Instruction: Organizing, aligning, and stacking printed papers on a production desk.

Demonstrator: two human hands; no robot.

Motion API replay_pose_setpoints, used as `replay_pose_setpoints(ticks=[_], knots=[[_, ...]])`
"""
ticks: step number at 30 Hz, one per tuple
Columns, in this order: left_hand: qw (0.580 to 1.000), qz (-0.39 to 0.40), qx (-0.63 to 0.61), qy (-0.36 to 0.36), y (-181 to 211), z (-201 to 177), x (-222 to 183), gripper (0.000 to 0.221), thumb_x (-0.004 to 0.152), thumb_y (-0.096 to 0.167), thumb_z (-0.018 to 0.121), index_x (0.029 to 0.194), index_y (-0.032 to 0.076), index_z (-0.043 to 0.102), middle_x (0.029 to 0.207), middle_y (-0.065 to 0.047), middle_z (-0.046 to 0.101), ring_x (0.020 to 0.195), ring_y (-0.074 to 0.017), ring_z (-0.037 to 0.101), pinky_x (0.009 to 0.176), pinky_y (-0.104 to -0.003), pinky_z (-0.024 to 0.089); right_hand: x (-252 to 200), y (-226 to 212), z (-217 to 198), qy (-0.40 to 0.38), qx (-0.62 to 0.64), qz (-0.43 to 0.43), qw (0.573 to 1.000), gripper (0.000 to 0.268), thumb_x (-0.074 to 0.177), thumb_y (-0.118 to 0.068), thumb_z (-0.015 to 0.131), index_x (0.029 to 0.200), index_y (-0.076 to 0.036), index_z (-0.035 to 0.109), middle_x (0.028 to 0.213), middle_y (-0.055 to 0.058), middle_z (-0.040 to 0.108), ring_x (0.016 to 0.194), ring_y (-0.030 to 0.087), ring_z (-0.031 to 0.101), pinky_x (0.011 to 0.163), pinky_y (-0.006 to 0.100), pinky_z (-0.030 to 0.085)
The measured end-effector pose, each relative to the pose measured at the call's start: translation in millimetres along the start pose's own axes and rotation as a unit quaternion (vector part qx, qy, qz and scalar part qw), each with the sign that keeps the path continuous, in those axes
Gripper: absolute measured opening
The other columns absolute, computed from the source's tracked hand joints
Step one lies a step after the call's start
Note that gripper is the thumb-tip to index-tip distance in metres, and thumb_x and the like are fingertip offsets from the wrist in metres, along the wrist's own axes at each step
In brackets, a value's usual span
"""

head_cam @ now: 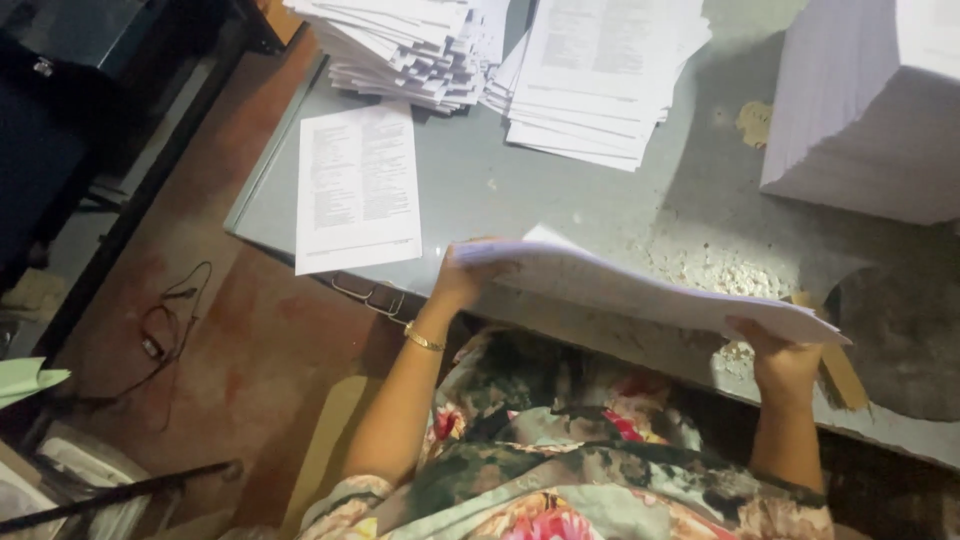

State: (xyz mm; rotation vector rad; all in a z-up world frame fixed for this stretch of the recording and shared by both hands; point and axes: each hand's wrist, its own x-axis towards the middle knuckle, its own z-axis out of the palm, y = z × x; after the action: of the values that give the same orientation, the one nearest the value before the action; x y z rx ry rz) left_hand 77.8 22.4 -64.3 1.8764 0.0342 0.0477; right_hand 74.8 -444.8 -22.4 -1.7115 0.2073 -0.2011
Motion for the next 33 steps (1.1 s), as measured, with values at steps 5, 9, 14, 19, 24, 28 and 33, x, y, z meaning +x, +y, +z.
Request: replay_pose_setpoints(ticks=[5,9,14,19,24,28,33], knots=[[0.976,0.054,-0.178,0.114,97.1,-2.8,-23.0,0.023,0.077,0.002,0.084,0.098,0.000,0.075,0.096,-0.013,0.076,0.090,-0.0221,0.073,0.077,-0.030,0.064,4.5,-12.6,-3.5,-0.024,0.060,-0.124,0.990,0.043,0.084,-0.010,0.079,0.120,-0.011,0.056,0.116,0.005,0.061,0.106,0.018,0.058,0.088,0.036,0.055],[0.976,0.055,-0.177,0.114,144.8,-19.0,-36.3,0.038,0.074,0.016,0.089,0.107,0.003,0.075,0.100,-0.010,0.077,0.094,-0.0196,0.074,0.079,-0.028,0.068,-4.8,-70.9,2.5,0.008,0.048,-0.125,0.991,0.047,0.085,-0.013,0.085,0.121,-0.012,0.055,0.121,0.006,0.058,0.118,0.022,0.056,0.095,0.039,0.054],[0.993,-0.043,-0.069,0.087,111.9,-10.0,-37.6,0.053,0.061,0.018,0.095,0.109,0.009,0.074,0.112,-0.006,0.076,0.101,-0.0165,0.070,0.086,-0.028,0.062,1.4,-22.1,0.3,-0.103,-0.052,-0.054,0.992,0.040,0.079,-0.010,0.084,0.115,0.001,0.069,0.114,0.015,0.070,0.106,0.026,0.069,0.092,0.037,0.059],[0.973,-0.199,-0.074,0.095,87.3,7.4,-44.4,0.066,0.063,0.029,0.090,0.121,0.010,0.068,0.113,-0.008,0.074,0.110,-0.0217,0.068,0.088,-0.030,0.060,1.4,13.9,4.7,-0.095,-0.099,-0.071,0.988,0.032,0.078,-0.009,0.088,0.105,0.000,0.073,0.106,0.008,0.072,0.097,0.016,0.064,0.089,0.034,0.055],[0.983,-0.051,-0.138,0.112,80.4,7.1,-37.2,0.033,0.069,0.007,0.091,0.098,0.006,0.074,0.098,-0.010,0.078,0.093,-0.0197,0.074,0.080,-0.026,0.063,4.3,-2.2,2.1,-0.054,-0.084,-0.056,0.993,0.029,0.079,-0.012,0.091,0.099,-0.001,0.073,0.105,0.008,0.071,0.097,0.017,0.067,0.082,0.033,0.056],[0.984,-0.110,-0.104,0.090,97.1,-0.6,-47.2,0.055,0.060,0.025,0.095,0.107,0.007,0.071,0.109,-0.010,0.077,0.104,-0.0198,0.072,0.089,-0.030,0.060,1.5,11.0,-11.3,-0.077,-0.074,-0.070,0.992,0.036,0.079,-0.011,0.089,0.108,0.002,0.071,0.111,0.009,0.071,0.102,0.017,0.065,0.087,0.034,0.056],[0.984,-0.143,-0.079,0.072,81.4,-7.1,-49.0,0.044,0.057,0.019,0.097,0.093,0.005,0.075,0.099,-0.010,0.079,0.099,-0.0223,0.075,0.082,-0.032,0.064,8.5,33.6,-26.1,-0.131,-0.041,-0.070,0.988,0.042,0.070,-0.018,0.091,0.100,-0.003,0.066,0.095,0.008,0.070,0.087,0.017,0.067,0.070,0.029,0.054]])
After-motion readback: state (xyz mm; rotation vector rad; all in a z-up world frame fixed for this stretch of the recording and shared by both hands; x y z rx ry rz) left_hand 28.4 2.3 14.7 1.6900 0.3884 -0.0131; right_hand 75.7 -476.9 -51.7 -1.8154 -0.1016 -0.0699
